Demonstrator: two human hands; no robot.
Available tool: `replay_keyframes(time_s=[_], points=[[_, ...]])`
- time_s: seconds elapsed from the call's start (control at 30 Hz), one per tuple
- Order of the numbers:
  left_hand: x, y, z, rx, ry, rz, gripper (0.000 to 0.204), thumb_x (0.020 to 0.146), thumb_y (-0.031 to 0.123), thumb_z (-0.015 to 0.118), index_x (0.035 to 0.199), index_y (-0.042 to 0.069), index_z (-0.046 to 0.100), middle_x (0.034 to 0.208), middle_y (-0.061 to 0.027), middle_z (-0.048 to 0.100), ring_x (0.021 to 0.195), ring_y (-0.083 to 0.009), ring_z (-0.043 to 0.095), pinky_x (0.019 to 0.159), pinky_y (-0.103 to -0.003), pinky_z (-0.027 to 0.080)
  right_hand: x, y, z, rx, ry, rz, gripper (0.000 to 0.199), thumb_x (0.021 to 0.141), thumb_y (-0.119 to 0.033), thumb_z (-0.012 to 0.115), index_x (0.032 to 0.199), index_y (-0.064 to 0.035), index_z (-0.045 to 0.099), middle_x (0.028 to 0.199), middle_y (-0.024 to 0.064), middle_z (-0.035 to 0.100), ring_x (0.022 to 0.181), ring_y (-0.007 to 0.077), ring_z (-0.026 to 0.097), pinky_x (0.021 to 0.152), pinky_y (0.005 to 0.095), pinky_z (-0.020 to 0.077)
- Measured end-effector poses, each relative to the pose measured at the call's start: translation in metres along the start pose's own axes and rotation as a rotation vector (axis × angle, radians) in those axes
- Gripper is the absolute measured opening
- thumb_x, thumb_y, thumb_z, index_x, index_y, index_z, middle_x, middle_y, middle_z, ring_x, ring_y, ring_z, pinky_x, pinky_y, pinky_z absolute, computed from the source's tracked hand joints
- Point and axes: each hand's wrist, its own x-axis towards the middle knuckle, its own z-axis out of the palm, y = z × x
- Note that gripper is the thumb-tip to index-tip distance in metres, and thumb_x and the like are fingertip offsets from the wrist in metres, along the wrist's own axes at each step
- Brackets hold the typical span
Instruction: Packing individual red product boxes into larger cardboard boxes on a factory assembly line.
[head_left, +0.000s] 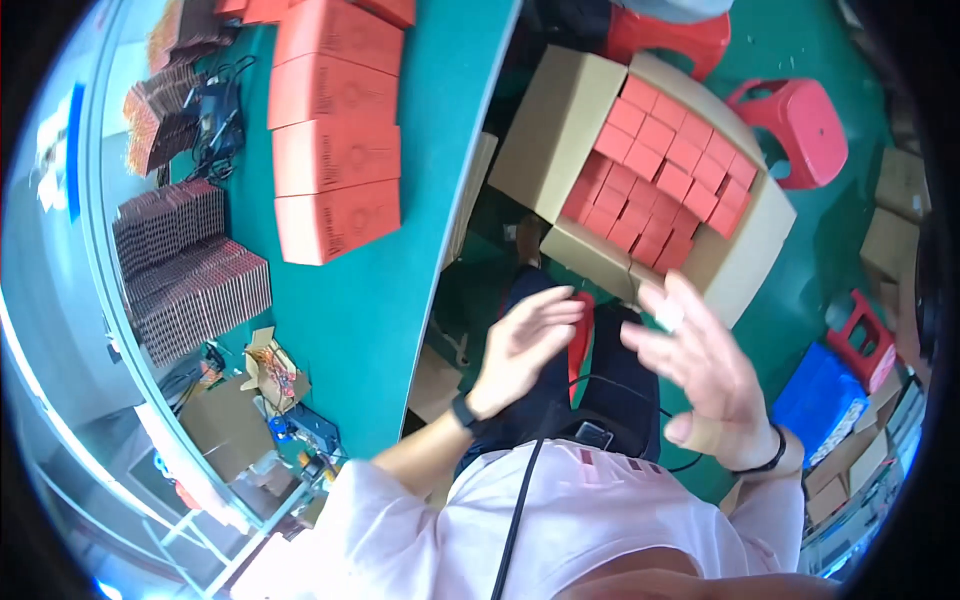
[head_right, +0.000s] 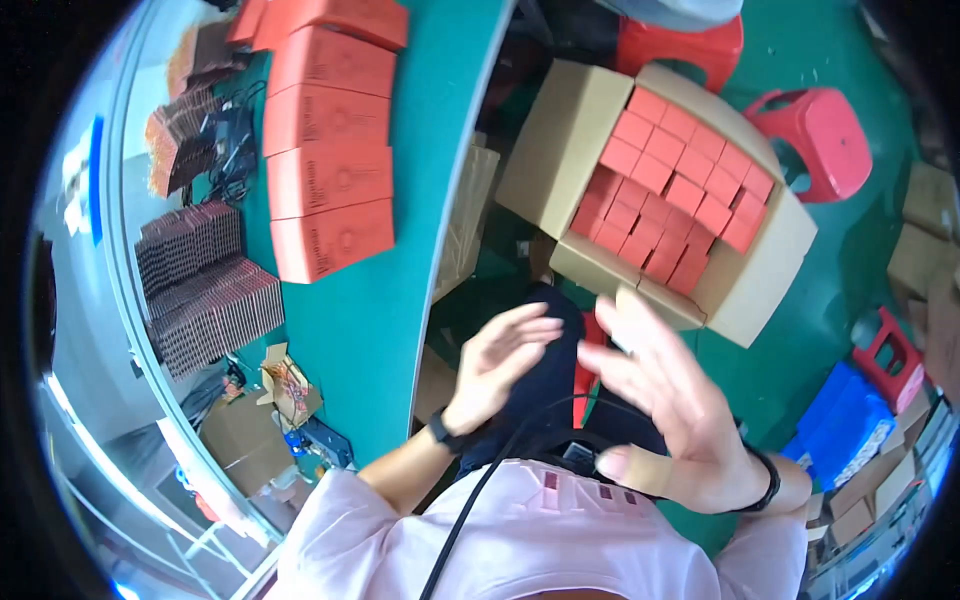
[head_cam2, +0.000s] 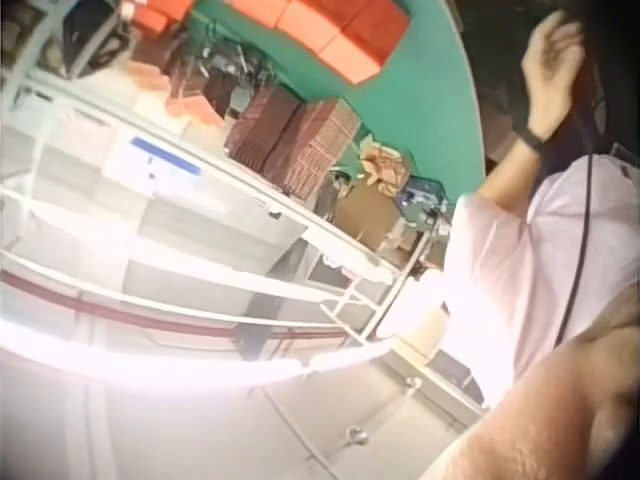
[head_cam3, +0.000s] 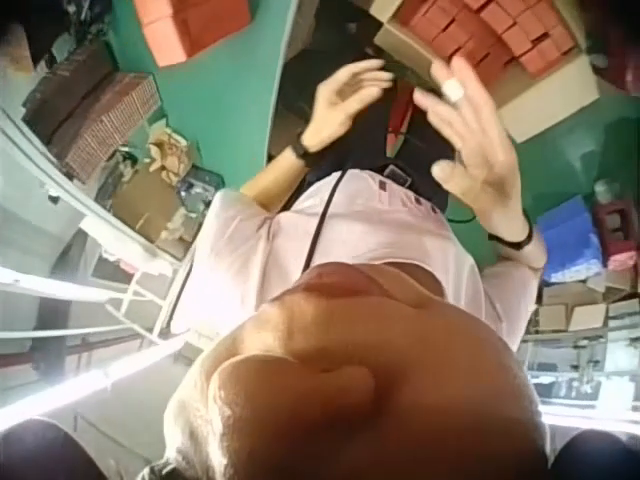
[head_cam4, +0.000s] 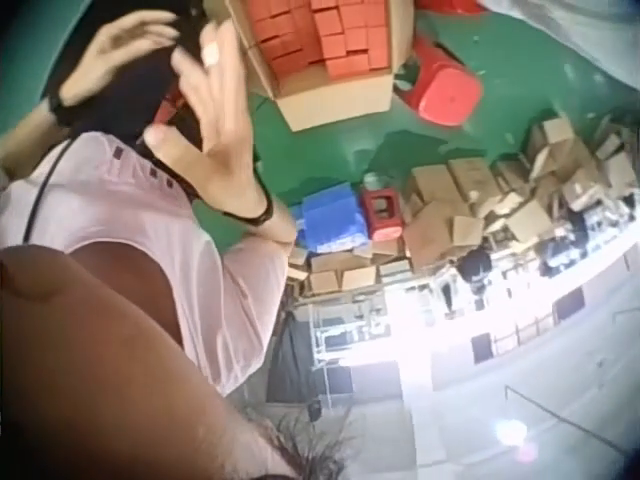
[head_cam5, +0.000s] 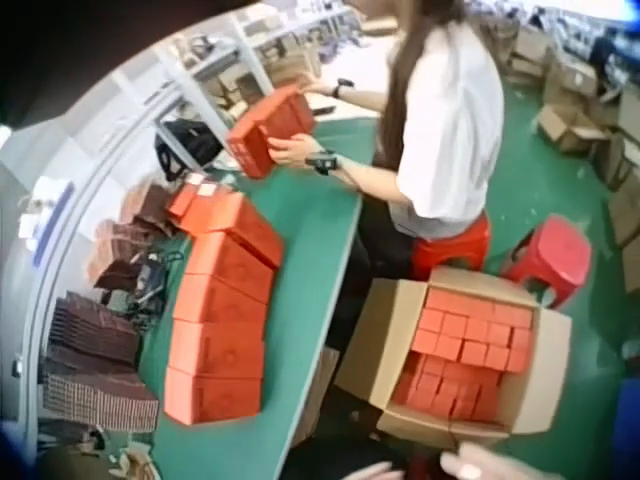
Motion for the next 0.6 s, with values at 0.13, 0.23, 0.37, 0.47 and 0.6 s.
replay_keyframes(time_s=[0.13,0.23,0.37,0.47,0.6], points=[[-0.050,0.034,-0.091,-0.363,0.513,0.063,0.065,0.100,0.033,0.046,0.145,-0.006,0.020,0.142,-0.0258,0.037,0.125,-0.0351,0.049,0.107,-0.045,0.037,0.068,-0.046,0.071,-0.357,-0.093,-0.417,0.094,0.083,-0.030,0.071,0.151,-0.0010,0.012,0.154,0.0181,0.025,0.138,0.0297,0.035,0.111,0.0393,0.0291],[-0.040,0.068,-0.143,-0.588,0.496,0.047,0.091,0.092,0.055,0.053,0.146,-0.006,0.012,0.149,-0.0256,0.024,0.138,-0.0368,0.029,0.114,-0.045,0.026,0.182,-0.087,0.121,-0.417,0.121,-0.648,0.091,0.085,-0.031,0.069,0.149,0.0053,0.017,0.154,0.0180,0.024,0.141,0.0292,0.028,0.112,0.0346,0.0268],[-0.011,0.083,-0.159,-0.516,0.485,0.087,0.091,0.087,0.061,0.057,0.147,0.003,0.019,0.147,-0.0213,0.028,0.139,-0.0367,0.024,0.115,-0.044,0.021,0.364,-0.127,0.132,-0.658,0.248,-0.705,0.118,0.071,-0.054,0.076,0.146,0.0115,0.012,0.151,0.0303,0.022,0.142,0.0337,0.025,0.114,0.0375,0.0245],[0.005,0.085,-0.175,-0.591,0.400,0.088,0.083,0.088,0.058,0.058,0.146,0.009,0.026,0.147,-0.0178,0.033,0.136,-0.0334,0.030,0.114,-0.045,0.023,0.437,-0.143,0.135,-0.733,0.269,-0.780,0.123,0.069,-0.058,0.076,0.147,0.0111,0.010,0.151,0.0295,0.021,0.142,0.0343,0.023,0.115,0.0390,0.0232],[0.004,0.092,-0.174,-0.622,0.423,0.094,0.074,0.091,0.055,0.057,0.146,0.013,0.030,0.146,-0.0058,0.040,0.133,-0.0246,0.037,0.112,-0.042,0.025,0.484,-0.152,0.132,-0.749,0.003,-0.531,0.070,0.078,-0.047,0.073,0.126,0.0025,0.057,0.122,0.0171,0.061,0.116,0.0226,0.056,0.100,0.0324,0.0412]])
